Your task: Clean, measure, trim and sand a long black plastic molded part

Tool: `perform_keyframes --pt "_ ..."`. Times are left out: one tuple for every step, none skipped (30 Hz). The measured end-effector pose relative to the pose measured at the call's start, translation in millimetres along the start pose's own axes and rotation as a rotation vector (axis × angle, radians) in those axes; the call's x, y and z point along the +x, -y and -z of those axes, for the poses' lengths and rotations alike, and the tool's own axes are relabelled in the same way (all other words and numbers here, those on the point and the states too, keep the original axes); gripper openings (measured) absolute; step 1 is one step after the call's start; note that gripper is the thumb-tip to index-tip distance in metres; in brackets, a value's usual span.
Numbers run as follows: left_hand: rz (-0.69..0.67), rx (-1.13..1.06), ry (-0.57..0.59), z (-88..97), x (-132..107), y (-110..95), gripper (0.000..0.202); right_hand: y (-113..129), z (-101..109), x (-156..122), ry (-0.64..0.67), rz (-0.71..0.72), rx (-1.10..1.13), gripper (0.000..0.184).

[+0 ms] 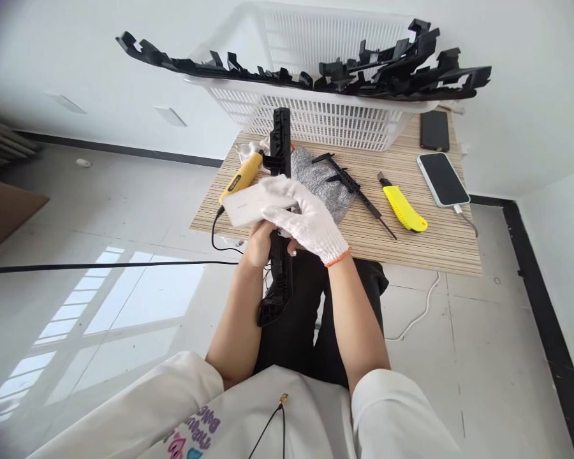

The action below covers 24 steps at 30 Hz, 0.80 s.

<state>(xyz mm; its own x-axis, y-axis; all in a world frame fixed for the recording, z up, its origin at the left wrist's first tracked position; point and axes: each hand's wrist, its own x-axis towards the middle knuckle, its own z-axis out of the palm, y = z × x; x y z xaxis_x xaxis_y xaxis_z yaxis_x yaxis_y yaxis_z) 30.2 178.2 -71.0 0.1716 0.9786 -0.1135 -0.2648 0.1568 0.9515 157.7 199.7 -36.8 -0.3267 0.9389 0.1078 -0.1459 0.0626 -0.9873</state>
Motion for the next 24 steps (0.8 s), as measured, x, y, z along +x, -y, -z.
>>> perform_keyframes --pt "-0.022 -0.016 0.007 -0.3 0 0 0.011 2 1 -1 -0.028 0.014 0.013 0.046" --pt "-0.051 -0.035 0.028 -0.7 0 -1 0.014 4 3 -2 -0.079 0.029 0.030 0.054" --pt "-0.073 -0.050 0.054 -1.1 0 -1 0.021 7 6 -3 -0.143 0.044 0.047 0.057" --pt "-0.075 -0.058 0.077 -1.4 0 -2 0.028 10 9 -4 -0.214 0.055 0.060 0.056" --pt "-0.070 -0.060 0.095 -1.5 0 -2 0.033 13 12 -4 -0.281 0.065 0.066 0.051" --pt "-0.064 -0.062 0.108 -1.5 0 -2 0.036 16 15 -3 -0.337 0.076 0.068 0.046" --pt "-0.060 -0.066 0.117 -1.3 0 -3 0.039 18 19 -1 -0.380 0.085 0.069 0.039" --pt "-0.057 -0.073 0.124 -1.1 1 -3 0.040 21 22 3 -0.405 0.089 0.072 0.034" --pt "-0.055 -0.080 0.131 -0.9 1 -3 0.041 23 24 8 -0.412 0.085 0.080 0.029" --pt "-0.056 -0.085 0.136 -0.8 1 -3 0.041 25 26 15 -0.401 0.074 0.091 0.027" --pt "-0.057 -0.087 0.139 -0.8 0 -3 0.041 28 27 24 -0.375 0.061 0.101 0.028" --pt "-0.059 -0.086 0.140 -1.0 0 -3 0.040 30 27 33 -0.331 0.042 0.106 0.031" --pt "-0.059 -0.086 0.140 -1.3 0 -3 0.039 33 26 43 -0.268 0.016 0.099 0.034" --pt "-0.057 -0.086 0.138 -1.7 0 -4 0.037 35 25 53 -0.195 -0.016 0.084 0.036" --pt "-0.053 -0.087 0.136 -2.2 0 -4 0.036 38 23 63 -0.136 -0.050 0.066 0.038" --pt "-0.046 -0.088 0.136 -2.8 0 -5 0.035 39 22 71 -0.108 -0.078 0.052 0.040" --pt "-0.037 -0.089 0.137 -3.4 0 -6 0.035 40 20 78 -0.116 -0.098 0.046 0.040" --pt "-0.026 -0.089 0.136 -3.9 0 -6 0.036 40 19 84 -0.149 -0.111 0.045 0.041" --pt "-0.016 -0.091 0.132 -4.3 0 -7 0.037 39 19 88 -0.183 -0.122 0.044 0.041" --pt "-0.007 -0.094 0.128 -4.5 1 -7 0.037 38 19 90 -0.203 -0.134 0.040 0.040" --pt "0.002 -0.098 0.123 -4.6 1 -7 0.037 36 20 91 -0.203 -0.147 0.032 0.040" --pt "0.010 -0.100 0.120 -4.5 1 -7 0.036 35 21 92 -0.202 -0.156 0.030 0.040" --pt "0.015 -0.098 0.121 -4.4 1 -7 0.034 33 23 92 -0.218 -0.159 0.035 0.041" --pt "0.019 -0.096 0.125 -4.2 0 -7 0.033 32 25 92 -0.244 -0.155 0.046 0.042"
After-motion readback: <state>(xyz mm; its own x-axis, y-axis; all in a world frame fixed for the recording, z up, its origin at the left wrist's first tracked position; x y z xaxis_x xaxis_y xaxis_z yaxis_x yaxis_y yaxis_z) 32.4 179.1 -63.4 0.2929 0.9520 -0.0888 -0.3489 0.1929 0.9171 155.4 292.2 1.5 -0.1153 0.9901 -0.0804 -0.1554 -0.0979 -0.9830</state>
